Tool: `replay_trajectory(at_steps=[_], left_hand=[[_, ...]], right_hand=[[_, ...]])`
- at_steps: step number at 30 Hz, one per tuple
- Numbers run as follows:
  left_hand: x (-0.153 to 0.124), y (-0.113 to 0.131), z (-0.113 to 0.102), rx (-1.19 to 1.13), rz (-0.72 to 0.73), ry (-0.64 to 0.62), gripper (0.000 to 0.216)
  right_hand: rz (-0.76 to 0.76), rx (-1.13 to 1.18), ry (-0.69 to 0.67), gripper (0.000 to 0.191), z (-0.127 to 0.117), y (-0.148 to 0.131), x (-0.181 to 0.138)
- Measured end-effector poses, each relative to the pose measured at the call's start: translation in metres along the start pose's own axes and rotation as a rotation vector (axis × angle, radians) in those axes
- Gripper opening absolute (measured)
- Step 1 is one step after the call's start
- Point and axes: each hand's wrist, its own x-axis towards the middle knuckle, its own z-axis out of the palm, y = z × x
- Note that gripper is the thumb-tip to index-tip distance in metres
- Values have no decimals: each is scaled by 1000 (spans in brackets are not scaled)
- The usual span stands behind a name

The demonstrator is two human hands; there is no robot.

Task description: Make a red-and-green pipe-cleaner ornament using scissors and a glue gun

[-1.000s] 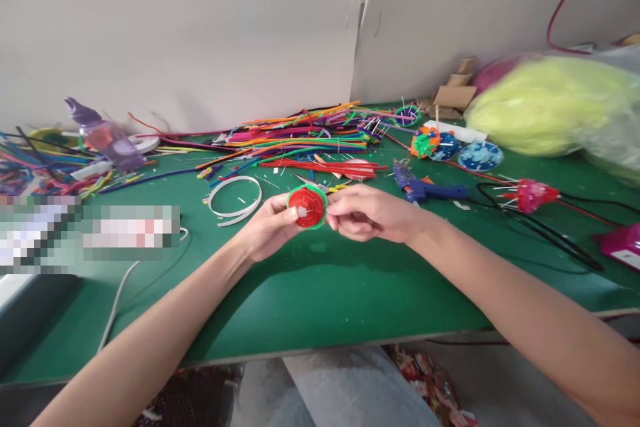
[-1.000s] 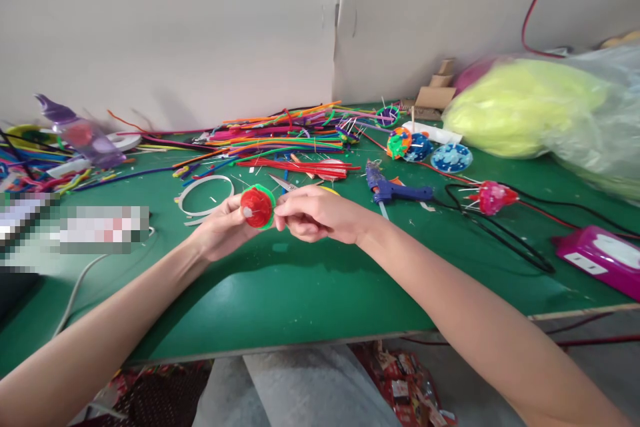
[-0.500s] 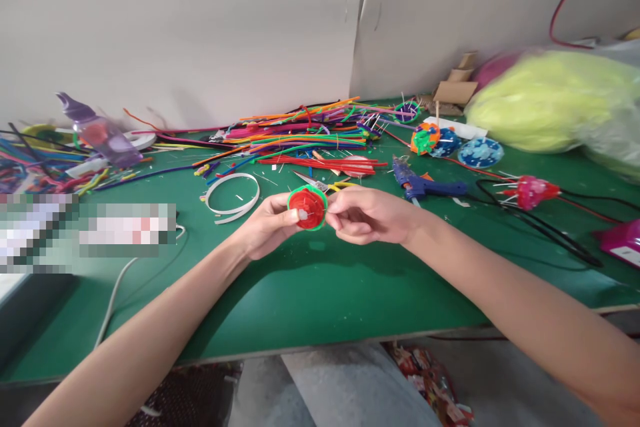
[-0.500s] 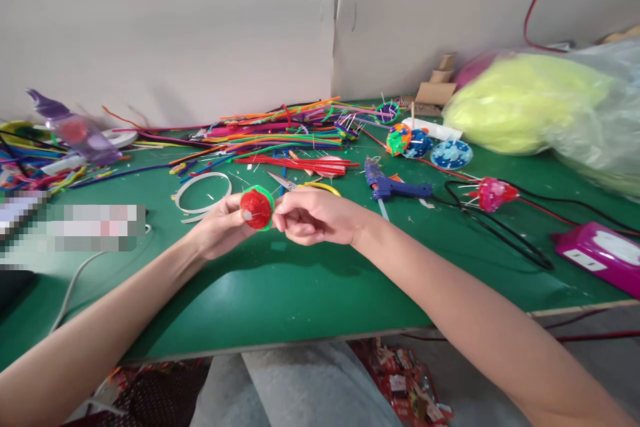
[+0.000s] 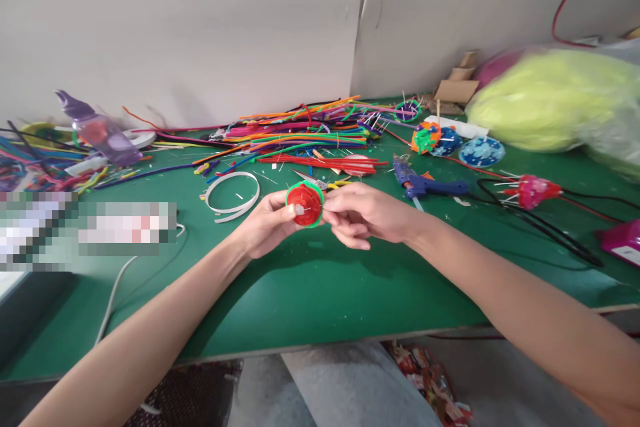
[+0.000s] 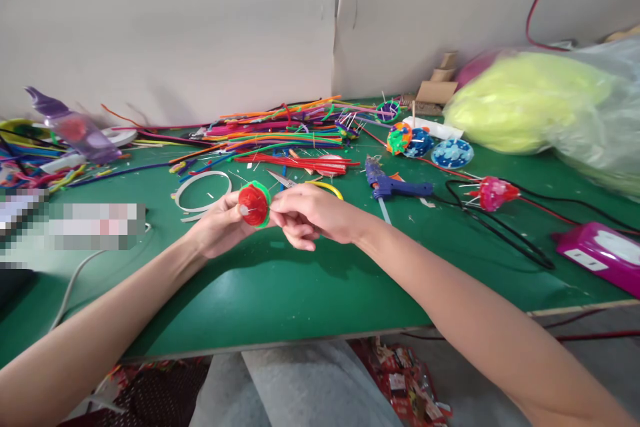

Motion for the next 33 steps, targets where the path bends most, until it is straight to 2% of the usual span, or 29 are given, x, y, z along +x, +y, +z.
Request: replay_trajectory(at_steps=[27, 30, 33], left_hand=[[0, 0, 2, -19, -10, 6, 29], [0, 1, 2, -13, -9, 16, 30], [-1, 2, 4, -15, 6, 25, 31]], right_hand=[[-20, -10, -3, 27, 2, 2, 1], [-23, -47, -4, 27, 1, 1, 0], [-52, -186, 19, 28, 1, -5, -2]])
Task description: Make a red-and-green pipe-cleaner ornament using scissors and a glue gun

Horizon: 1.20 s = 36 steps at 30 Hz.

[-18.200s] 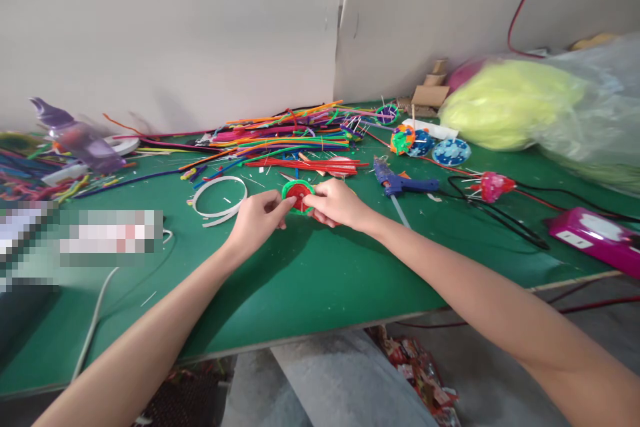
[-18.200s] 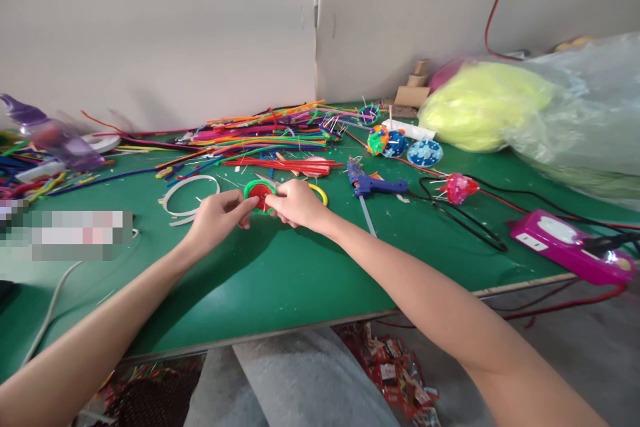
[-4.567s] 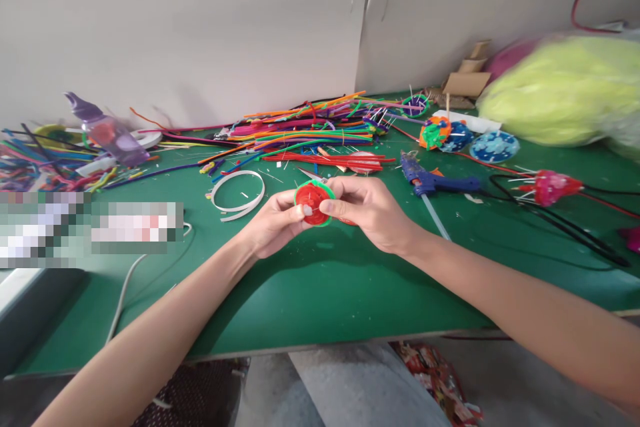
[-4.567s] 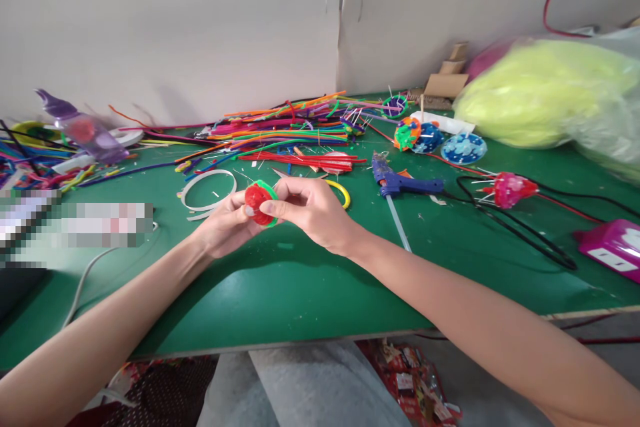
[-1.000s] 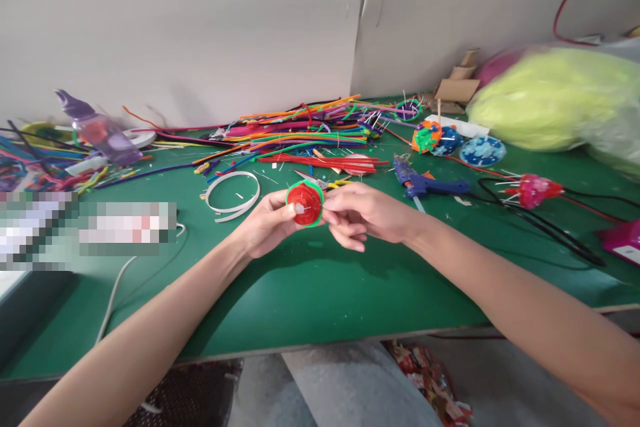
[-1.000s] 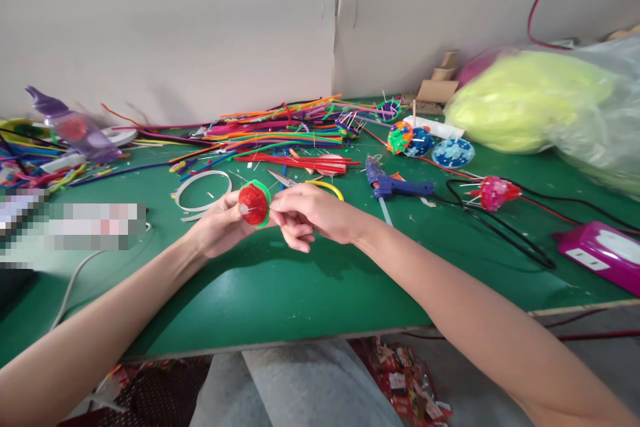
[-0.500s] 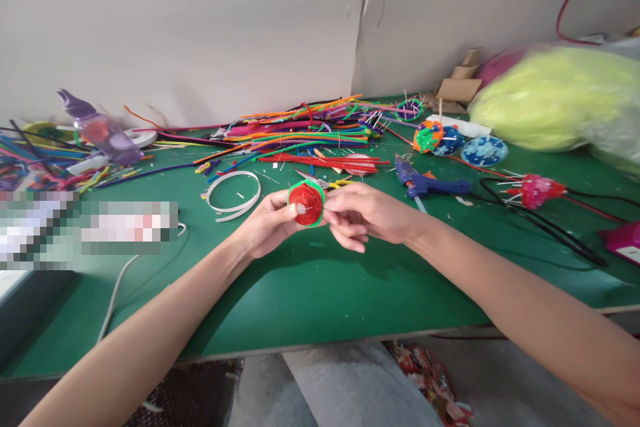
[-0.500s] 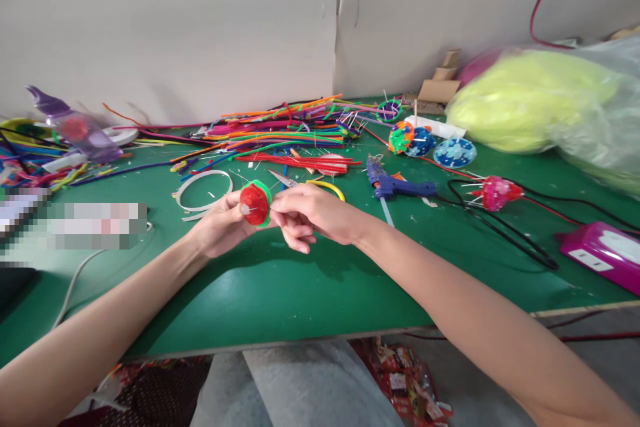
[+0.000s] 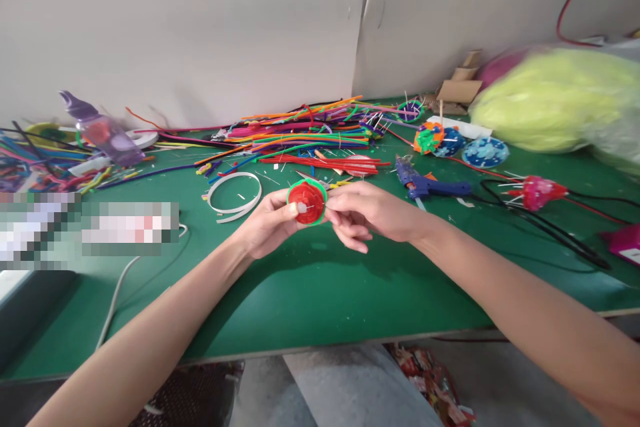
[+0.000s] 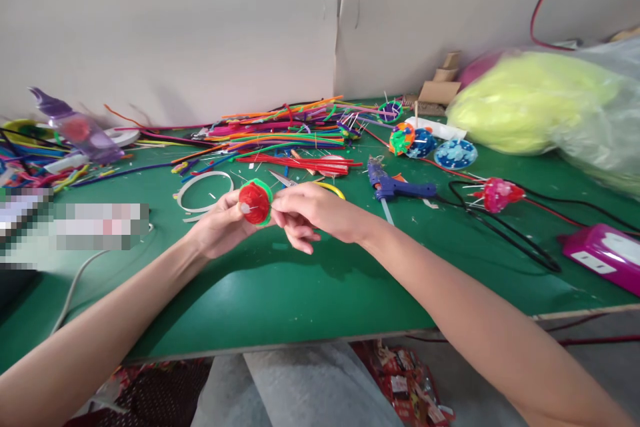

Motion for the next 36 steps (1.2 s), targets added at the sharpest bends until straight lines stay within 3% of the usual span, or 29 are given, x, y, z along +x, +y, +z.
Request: replay_trajectory(at_steps=[5, 10, 18, 36], left_hand=[[-3, -2, -1, 15, -29, -51, 30], [-3, -5, -3, 38, -46, -47, 31], [-3, -5, -3, 28, -57, -46, 30], [-2, -5, -2, 69, -16, -15, 25]], right_hand=[[-116, -268, 158, 18, 2, -10, -5], [-112, -166, 118, 26, 4, -8, -3], [-82, -11, 160, 29, 8, -3, 1], [-97, -17, 206, 32, 10, -5, 1]])
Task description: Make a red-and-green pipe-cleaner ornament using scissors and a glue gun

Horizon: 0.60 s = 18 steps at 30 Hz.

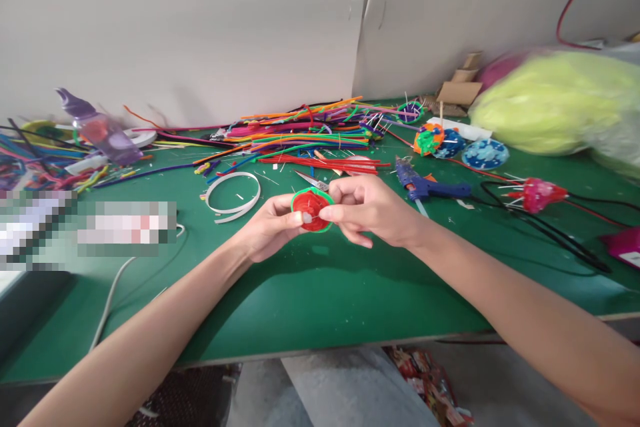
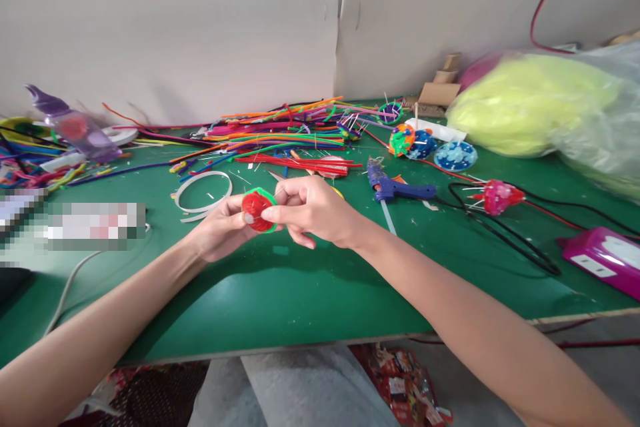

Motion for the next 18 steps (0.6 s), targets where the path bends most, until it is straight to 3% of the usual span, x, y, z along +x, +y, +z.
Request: replay_trajectory(at_steps=[18], left_hand=[[1, -3, -2, -40, -16, 3, 24]], right_hand=[[-14, 80, -11, 30, 3, 8, 2]])
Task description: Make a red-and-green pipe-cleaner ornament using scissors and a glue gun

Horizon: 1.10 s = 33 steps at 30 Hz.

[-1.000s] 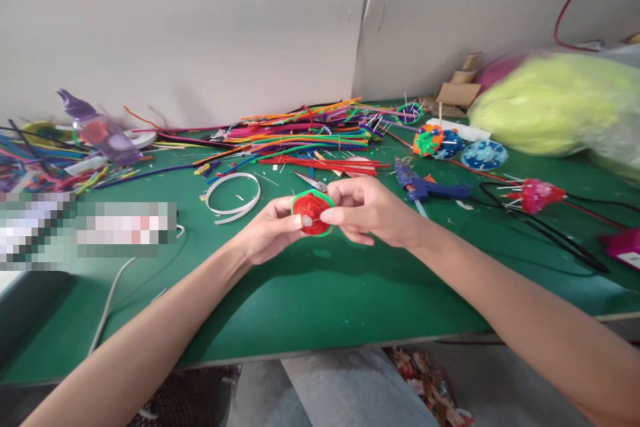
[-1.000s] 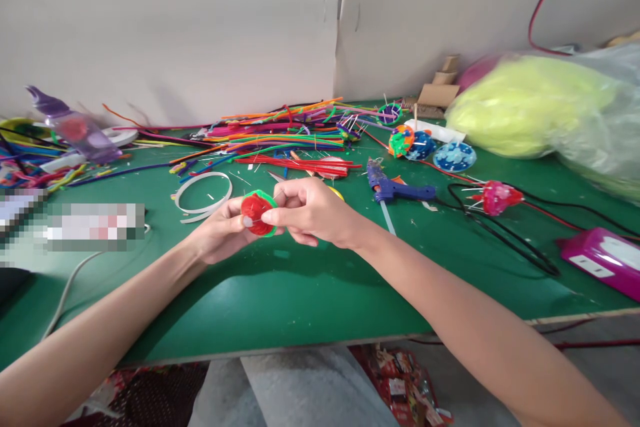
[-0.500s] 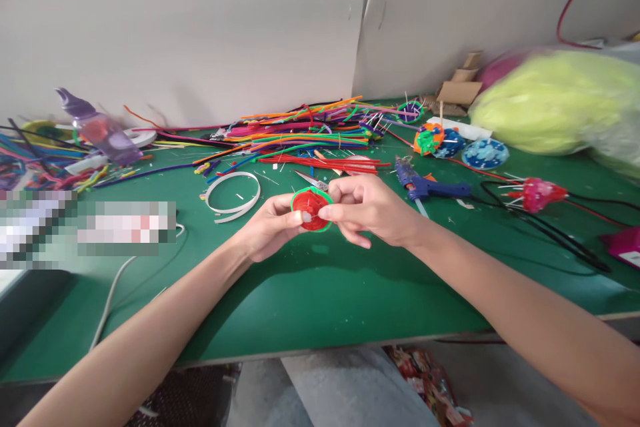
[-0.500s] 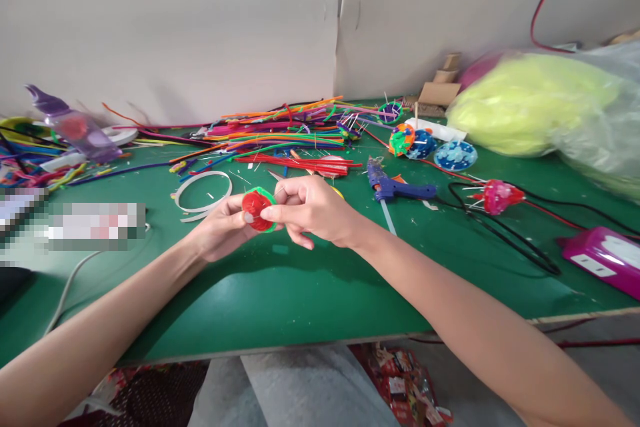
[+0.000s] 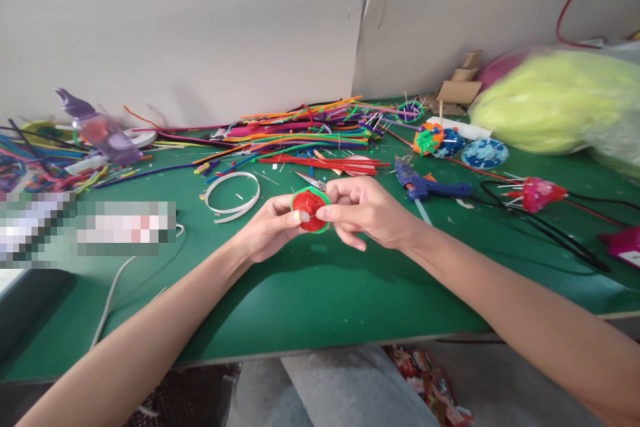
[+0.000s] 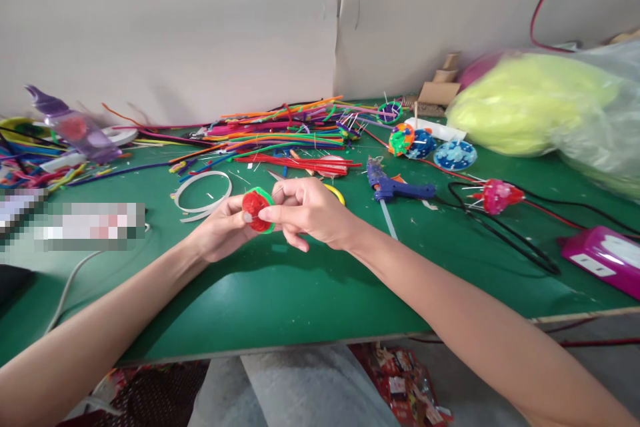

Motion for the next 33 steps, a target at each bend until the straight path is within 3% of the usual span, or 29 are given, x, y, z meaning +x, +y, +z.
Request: replay_trajectory(at_steps=[33], left_hand=[[1, -2, -1, -11, -2, -49, 23]], right_hand=[[-9, 59, 7, 29, 2, 2, 0]])
